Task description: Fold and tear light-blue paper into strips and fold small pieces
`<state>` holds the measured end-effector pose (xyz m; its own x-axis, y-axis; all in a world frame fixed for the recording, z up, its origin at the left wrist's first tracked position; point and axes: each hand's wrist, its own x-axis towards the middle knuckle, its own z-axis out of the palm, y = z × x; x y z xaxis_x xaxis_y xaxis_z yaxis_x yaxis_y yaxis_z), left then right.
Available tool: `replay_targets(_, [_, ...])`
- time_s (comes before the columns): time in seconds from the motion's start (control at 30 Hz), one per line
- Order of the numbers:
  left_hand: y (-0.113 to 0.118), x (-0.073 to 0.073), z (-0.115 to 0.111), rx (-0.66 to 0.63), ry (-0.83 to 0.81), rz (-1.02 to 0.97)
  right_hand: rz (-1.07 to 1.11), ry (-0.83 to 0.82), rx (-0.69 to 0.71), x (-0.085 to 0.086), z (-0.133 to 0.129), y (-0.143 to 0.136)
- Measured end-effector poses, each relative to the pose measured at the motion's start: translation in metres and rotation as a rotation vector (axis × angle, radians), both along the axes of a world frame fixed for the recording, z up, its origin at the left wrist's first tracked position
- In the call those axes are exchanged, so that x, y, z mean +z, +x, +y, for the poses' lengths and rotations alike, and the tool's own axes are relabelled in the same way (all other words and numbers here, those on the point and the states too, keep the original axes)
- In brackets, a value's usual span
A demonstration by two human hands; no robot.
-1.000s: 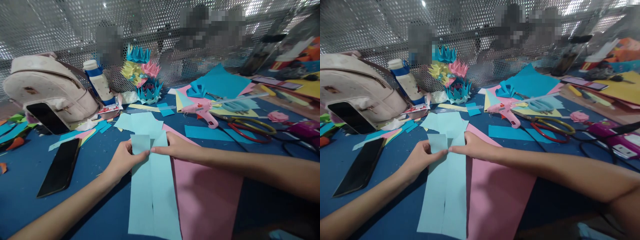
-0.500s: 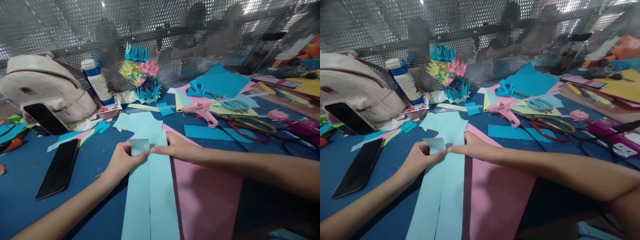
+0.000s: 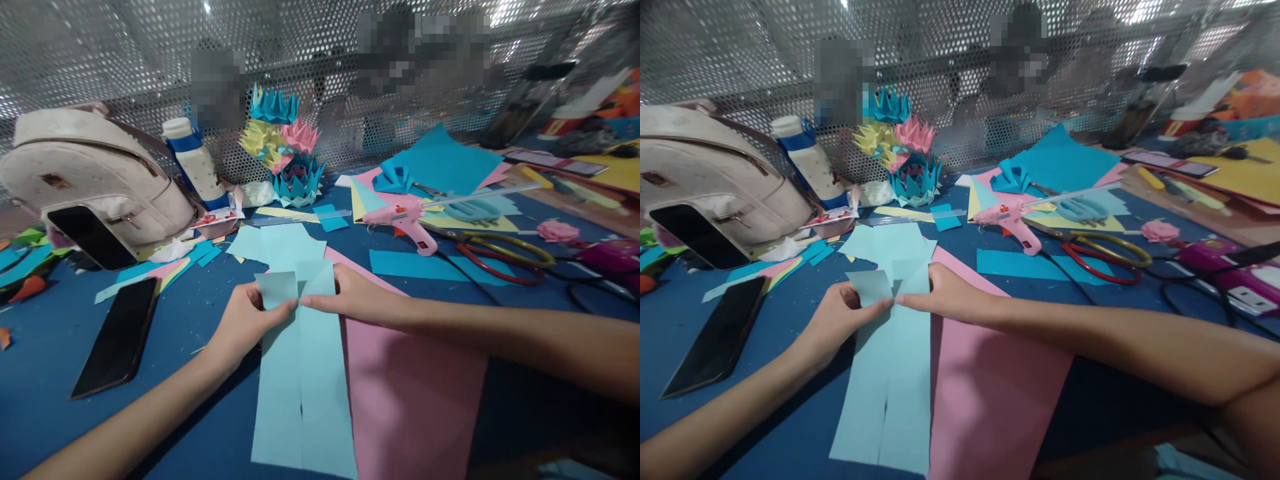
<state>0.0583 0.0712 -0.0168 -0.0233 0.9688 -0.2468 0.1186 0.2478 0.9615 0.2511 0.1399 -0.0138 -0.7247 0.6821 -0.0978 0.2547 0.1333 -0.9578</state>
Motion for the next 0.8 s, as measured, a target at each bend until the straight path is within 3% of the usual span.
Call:
replay_targets(0.17, [-0.0012, 0.0042, 0.0000, -0.062, -0.048, 0.024, -0.033, -0.011, 0.011, -0.0008, 0.0008, 0.0009])
replay_targets(0.4, [-0.0003, 0.0030, -0.0003, -0.033, -0.054, 0.047, -0.010, -0.028, 0.010, 0.0023, -0.0007, 0.0008])
replay_targets(0.8, [0.0010, 0.0015, -0.0011, -0.016, 0.069, 0.092, 0.075, -0.084, 0.038, 0.0019, -0.0020, -0.0007])
